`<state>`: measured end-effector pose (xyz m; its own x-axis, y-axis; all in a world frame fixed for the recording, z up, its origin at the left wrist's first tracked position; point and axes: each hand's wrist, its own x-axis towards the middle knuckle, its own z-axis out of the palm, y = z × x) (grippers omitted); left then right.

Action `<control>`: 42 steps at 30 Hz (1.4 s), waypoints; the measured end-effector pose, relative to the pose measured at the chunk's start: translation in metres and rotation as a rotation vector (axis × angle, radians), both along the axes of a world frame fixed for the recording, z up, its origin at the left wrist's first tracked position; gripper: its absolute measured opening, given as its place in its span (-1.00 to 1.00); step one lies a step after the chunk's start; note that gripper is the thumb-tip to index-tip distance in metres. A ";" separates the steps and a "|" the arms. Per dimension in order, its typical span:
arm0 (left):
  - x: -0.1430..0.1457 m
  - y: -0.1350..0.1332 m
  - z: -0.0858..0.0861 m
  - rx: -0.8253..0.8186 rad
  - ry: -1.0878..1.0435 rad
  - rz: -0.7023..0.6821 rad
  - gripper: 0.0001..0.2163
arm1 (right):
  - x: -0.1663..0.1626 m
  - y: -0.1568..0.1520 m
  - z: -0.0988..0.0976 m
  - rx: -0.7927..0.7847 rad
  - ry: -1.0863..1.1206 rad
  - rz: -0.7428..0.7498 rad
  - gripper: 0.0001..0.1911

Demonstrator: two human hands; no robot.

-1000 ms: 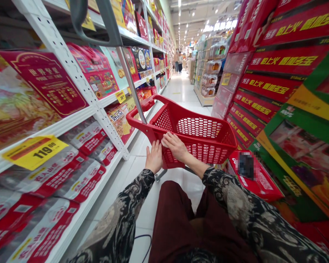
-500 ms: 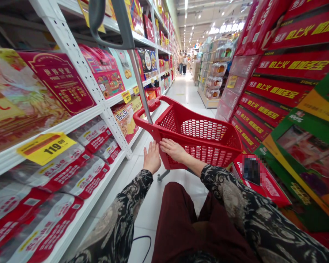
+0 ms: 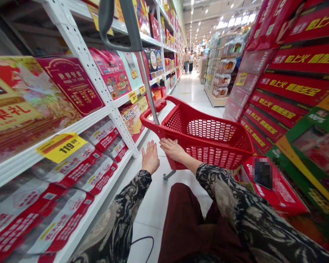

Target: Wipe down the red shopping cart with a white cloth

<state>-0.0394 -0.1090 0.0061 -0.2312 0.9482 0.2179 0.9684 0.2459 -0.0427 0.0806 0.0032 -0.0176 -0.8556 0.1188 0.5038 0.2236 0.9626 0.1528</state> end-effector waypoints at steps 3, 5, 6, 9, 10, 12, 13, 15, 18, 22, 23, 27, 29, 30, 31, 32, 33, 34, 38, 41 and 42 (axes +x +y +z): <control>0.005 0.003 0.007 0.021 0.012 -0.024 -0.33 | 0.013 -0.012 -0.019 -0.076 -0.058 0.004 -0.76; 0.012 0.007 0.014 0.065 0.017 -0.063 -0.34 | 0.021 -0.016 -0.013 -0.119 0.041 -0.033 -0.72; 0.016 0.010 0.018 0.093 0.021 -0.091 -0.35 | 0.025 -0.016 -0.006 -0.134 0.138 -0.081 -0.69; 0.033 0.021 0.033 0.163 0.038 -0.193 -0.37 | 0.040 -0.009 0.022 -0.175 0.438 -0.326 -0.58; 0.039 0.026 0.037 0.173 0.045 -0.223 -0.37 | 0.046 -0.005 0.029 -0.195 0.483 -0.415 -0.56; 0.051 0.037 0.043 0.179 0.059 -0.269 -0.38 | 0.061 0.003 0.035 -0.244 0.455 -0.546 -0.54; 0.057 0.042 0.045 0.178 0.065 -0.288 -0.38 | 0.070 0.006 0.035 -0.268 0.404 -0.581 -0.54; 0.068 0.053 0.046 0.162 0.072 -0.317 -0.38 | 0.091 0.010 0.027 -0.300 0.309 -0.608 -0.55; 0.077 0.063 0.045 0.118 0.074 -0.336 -0.41 | 0.132 0.010 0.009 -0.308 0.282 -0.659 -0.54; 0.075 0.063 0.044 0.124 0.069 -0.347 -0.45 | 0.195 0.006 -0.010 -0.286 0.362 -0.782 -0.49; 0.074 0.062 0.043 0.131 0.065 -0.353 -0.45 | 0.208 0.006 -0.013 -0.280 0.380 -0.808 -0.48; 0.068 0.056 0.037 0.198 0.038 -0.358 -0.48 | 0.232 0.005 -0.022 -0.287 0.393 -0.855 -0.47; 0.065 0.054 0.032 0.236 0.028 -0.361 -0.47 | 0.230 0.006 -0.022 -0.302 0.383 -0.848 -0.49; 0.063 0.053 0.030 0.247 0.028 -0.365 -0.47 | 0.227 0.007 -0.022 -0.309 0.378 -0.843 -0.49; 0.062 0.053 0.027 0.254 0.029 -0.366 -0.47 | 0.224 0.008 -0.021 -0.316 0.373 -0.837 -0.50; 0.061 0.054 0.026 0.256 0.032 -0.363 -0.47 | 0.221 0.010 -0.019 -0.326 0.368 -0.833 -0.50; 0.060 0.054 0.025 0.257 0.036 -0.357 -0.47 | 0.218 0.012 -0.018 -0.337 0.362 -0.832 -0.51; 0.060 0.055 0.024 0.256 0.041 -0.348 -0.48 | 0.216 0.014 -0.016 -0.351 0.354 -0.833 -0.52; 0.065 0.060 0.025 0.249 0.048 -0.314 -0.47 | 0.217 0.028 -0.008 -0.394 0.325 -0.852 -0.59; 0.071 0.064 0.026 0.243 0.052 -0.312 -0.48 | 0.230 0.041 -0.004 -0.398 0.322 -0.882 -0.61; 0.073 0.065 0.025 0.243 0.053 -0.312 -0.48 | 0.236 0.044 -0.003 -0.402 0.319 -0.899 -0.61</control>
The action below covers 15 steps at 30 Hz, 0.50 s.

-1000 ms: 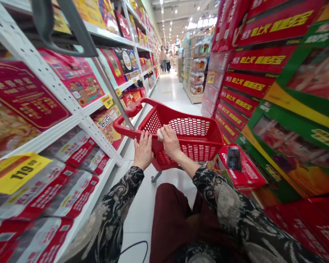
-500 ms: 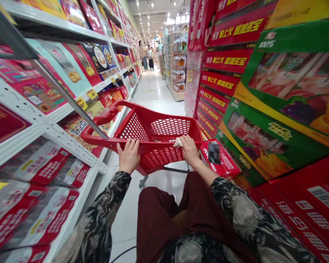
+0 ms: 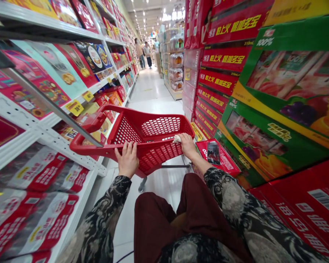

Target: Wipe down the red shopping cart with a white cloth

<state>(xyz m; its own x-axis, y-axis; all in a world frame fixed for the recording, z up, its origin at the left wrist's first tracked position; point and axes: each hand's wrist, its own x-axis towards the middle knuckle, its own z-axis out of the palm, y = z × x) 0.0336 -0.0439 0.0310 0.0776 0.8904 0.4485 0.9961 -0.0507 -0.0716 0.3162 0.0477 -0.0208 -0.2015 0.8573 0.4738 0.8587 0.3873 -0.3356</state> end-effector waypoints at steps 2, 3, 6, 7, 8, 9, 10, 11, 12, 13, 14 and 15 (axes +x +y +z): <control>0.003 0.001 -0.002 0.009 0.000 -0.001 -0.49 | 0.009 0.006 0.001 -0.023 -0.004 -0.031 -0.62; 0.004 0.001 -0.003 0.017 -0.001 -0.001 -0.49 | 0.010 0.008 0.000 -0.032 0.000 -0.048 -0.63; 0.008 0.001 -0.005 0.026 -0.004 0.002 -0.48 | 0.000 0.007 -0.002 -0.015 0.043 -0.085 -0.62; 0.009 0.000 -0.004 0.023 -0.006 0.007 -0.49 | -0.008 0.006 -0.003 -0.002 0.058 -0.083 -0.61; 0.010 0.000 -0.004 0.018 -0.008 0.014 -0.49 | -0.018 0.003 -0.004 0.007 0.069 -0.066 -0.59; 0.011 0.000 -0.002 0.013 -0.012 0.020 -0.49 | -0.029 0.001 -0.004 0.010 0.073 -0.037 -0.58; 0.012 -0.001 -0.001 0.008 -0.015 0.024 -0.49 | -0.039 -0.001 -0.004 0.008 0.073 -0.004 -0.57; 0.012 -0.001 0.001 0.004 -0.017 0.025 -0.49 | -0.049 -0.003 -0.004 0.000 0.073 0.028 -0.57; 0.011 -0.002 0.002 0.002 -0.017 0.024 -0.49 | -0.056 -0.005 -0.004 -0.010 0.075 0.053 -0.57; 0.009 -0.002 0.003 0.001 -0.016 0.021 -0.49 | -0.062 -0.007 -0.003 -0.019 0.081 0.069 -0.57; 0.007 -0.003 0.004 0.003 -0.012 0.017 -0.50 | -0.066 -0.008 -0.002 -0.024 0.088 0.081 -0.57; 0.005 -0.003 0.005 0.006 -0.008 0.014 -0.50 | -0.067 -0.010 -0.001 -0.026 0.096 0.093 -0.58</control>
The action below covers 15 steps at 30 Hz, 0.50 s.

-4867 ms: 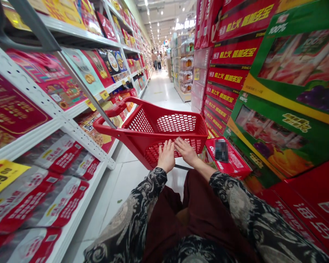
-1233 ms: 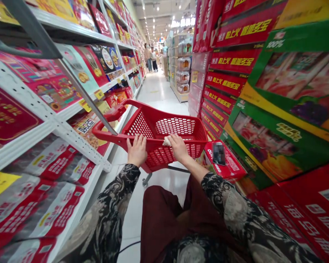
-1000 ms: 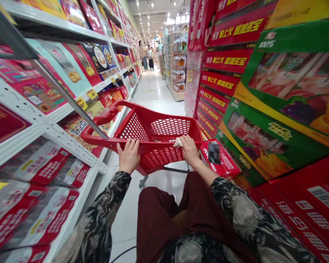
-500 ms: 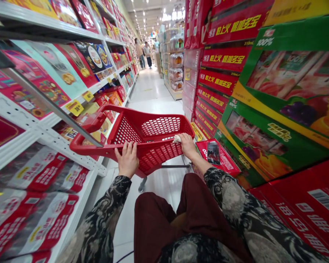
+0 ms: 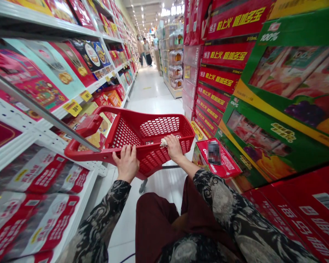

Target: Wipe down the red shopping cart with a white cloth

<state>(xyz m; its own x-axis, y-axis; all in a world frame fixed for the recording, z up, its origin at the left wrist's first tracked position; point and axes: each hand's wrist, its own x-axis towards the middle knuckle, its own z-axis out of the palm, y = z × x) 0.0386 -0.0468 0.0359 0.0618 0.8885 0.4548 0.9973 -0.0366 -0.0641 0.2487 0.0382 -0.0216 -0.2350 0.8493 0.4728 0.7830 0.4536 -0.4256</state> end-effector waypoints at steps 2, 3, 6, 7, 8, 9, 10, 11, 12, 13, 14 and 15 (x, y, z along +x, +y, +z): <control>-0.006 -0.001 0.000 0.012 0.009 -0.005 -0.51 | 0.000 -0.002 0.001 0.005 0.008 0.033 -0.58; -0.009 -0.001 0.000 0.019 0.013 -0.006 -0.52 | 0.001 -0.003 0.001 0.009 0.007 0.051 -0.57; -0.015 -0.004 -0.001 0.038 0.022 -0.002 -0.55 | 0.006 -0.003 -0.002 0.022 -0.027 0.106 -0.54; -0.017 -0.006 -0.001 0.043 0.026 -0.003 -0.55 | 0.009 -0.003 -0.003 0.028 -0.044 0.116 -0.53; -0.019 -0.008 -0.002 0.045 0.030 -0.007 -0.55 | 0.012 -0.002 -0.004 0.034 -0.060 0.117 -0.52; -0.020 -0.010 -0.002 0.045 0.035 -0.017 -0.55 | 0.017 0.000 -0.005 0.038 -0.075 0.109 -0.52; -0.021 -0.012 -0.003 0.042 0.039 -0.029 -0.54 | 0.023 0.002 -0.006 0.040 -0.087 0.091 -0.52; -0.023 -0.013 -0.003 0.038 0.042 -0.042 -0.53 | 0.031 0.004 -0.007 0.038 -0.096 0.065 -0.51; -0.024 -0.014 -0.004 0.034 0.044 -0.052 -0.52 | 0.040 0.007 -0.008 0.031 -0.105 0.034 -0.51; -0.025 -0.015 -0.005 0.032 0.043 -0.058 -0.51 | 0.049 0.011 -0.008 0.021 -0.114 -0.001 -0.51; -0.025 -0.015 -0.005 0.031 0.040 -0.058 -0.51 | 0.059 0.014 -0.008 0.006 -0.122 -0.041 -0.51; -0.025 -0.014 -0.006 0.030 0.036 -0.054 -0.50 | 0.068 0.018 -0.009 -0.010 -0.128 -0.087 -0.52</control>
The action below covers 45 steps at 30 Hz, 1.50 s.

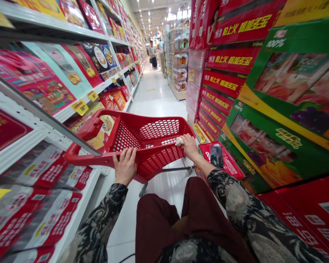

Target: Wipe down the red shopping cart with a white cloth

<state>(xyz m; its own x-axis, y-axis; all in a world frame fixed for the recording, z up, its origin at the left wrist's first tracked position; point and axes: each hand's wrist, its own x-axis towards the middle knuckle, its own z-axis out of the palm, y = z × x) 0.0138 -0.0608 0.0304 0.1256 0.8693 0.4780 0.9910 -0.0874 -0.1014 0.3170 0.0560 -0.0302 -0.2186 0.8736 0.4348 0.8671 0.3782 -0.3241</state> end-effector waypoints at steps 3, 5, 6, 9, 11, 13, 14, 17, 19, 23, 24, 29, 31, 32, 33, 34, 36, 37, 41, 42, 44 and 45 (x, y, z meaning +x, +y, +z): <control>0.005 0.004 0.001 -0.006 -0.012 0.026 -0.49 | 0.017 0.008 -0.002 -0.032 0.006 -0.123 -0.53; 0.011 0.006 0.003 -0.012 -0.018 0.054 -0.50 | 0.017 0.010 -0.004 -0.036 0.038 -0.166 -0.54; 0.014 0.007 0.004 -0.015 -0.021 0.067 -0.50 | 0.013 0.011 -0.005 -0.033 0.059 -0.173 -0.54; 0.018 0.010 0.008 -0.025 -0.028 0.083 -0.49 | -0.005 0.009 -0.006 -0.024 0.109 -0.149 -0.52; 0.016 0.010 0.010 -0.030 -0.027 0.083 -0.49 | -0.015 0.007 -0.005 -0.030 0.120 -0.120 -0.51; 0.012 0.008 0.010 -0.031 -0.026 0.084 -0.50 | -0.020 0.006 -0.003 -0.045 0.115 -0.098 -0.50; 0.010 0.008 0.010 -0.030 -0.028 0.082 -0.50 | -0.022 0.006 -0.001 -0.052 0.105 -0.085 -0.50; 0.004 0.005 0.008 -0.022 -0.039 0.079 -0.50 | -0.021 0.009 0.005 -0.080 0.056 -0.039 -0.51; 0.003 0.003 0.007 -0.017 -0.040 0.091 -0.50 | -0.019 0.012 0.009 -0.100 0.021 -0.016 -0.53; 0.008 0.004 0.007 -0.017 -0.022 0.125 -0.50 | -0.012 0.023 0.013 -0.123 0.025 -0.071 -0.57; 0.010 0.004 0.007 -0.017 -0.020 0.129 -0.51 | -0.011 0.025 0.015 -0.130 0.033 -0.091 -0.58; 0.018 0.009 0.008 -0.032 -0.030 0.137 -0.52 | -0.029 0.026 0.024 -0.140 0.008 -0.071 -0.63; 0.021 0.011 0.009 -0.041 -0.038 0.135 -0.51 | -0.050 0.019 0.028 -0.119 -0.006 0.011 -0.62; 0.023 0.012 0.010 -0.048 -0.041 0.134 -0.50 | -0.062 0.014 0.030 -0.105 -0.007 0.065 -0.62; 0.024 0.013 0.010 -0.055 -0.044 0.134 -0.49 | -0.075 0.009 0.031 -0.091 -0.003 0.119 -0.61; 0.026 0.014 0.011 -0.063 -0.047 0.133 -0.48 | -0.088 0.003 0.033 -0.077 0.005 0.170 -0.61; 0.031 0.015 0.012 -0.072 -0.054 0.135 -0.46 | -0.109 -0.006 0.034 -0.051 0.023 0.249 -0.59; 0.034 0.016 0.013 -0.075 -0.058 0.136 -0.45 | -0.117 -0.009 0.035 -0.041 0.031 0.272 -0.59; 0.045 0.019 0.016 -0.091 -0.074 0.141 -0.43 | -0.120 -0.004 0.034 -0.029 0.023 0.291 -0.62; 0.047 0.020 0.017 -0.098 -0.076 0.134 -0.43 | -0.114 0.001 0.033 -0.031 0.014 0.277 -0.63; 0.049 0.020 0.018 -0.118 -0.072 0.093 -0.43 | -0.101 0.012 0.031 -0.038 -0.002 0.225 -0.63; 0.048 0.018 0.019 -0.130 -0.065 0.059 -0.42 | -0.094 0.018 0.030 -0.041 -0.008 0.189 -0.63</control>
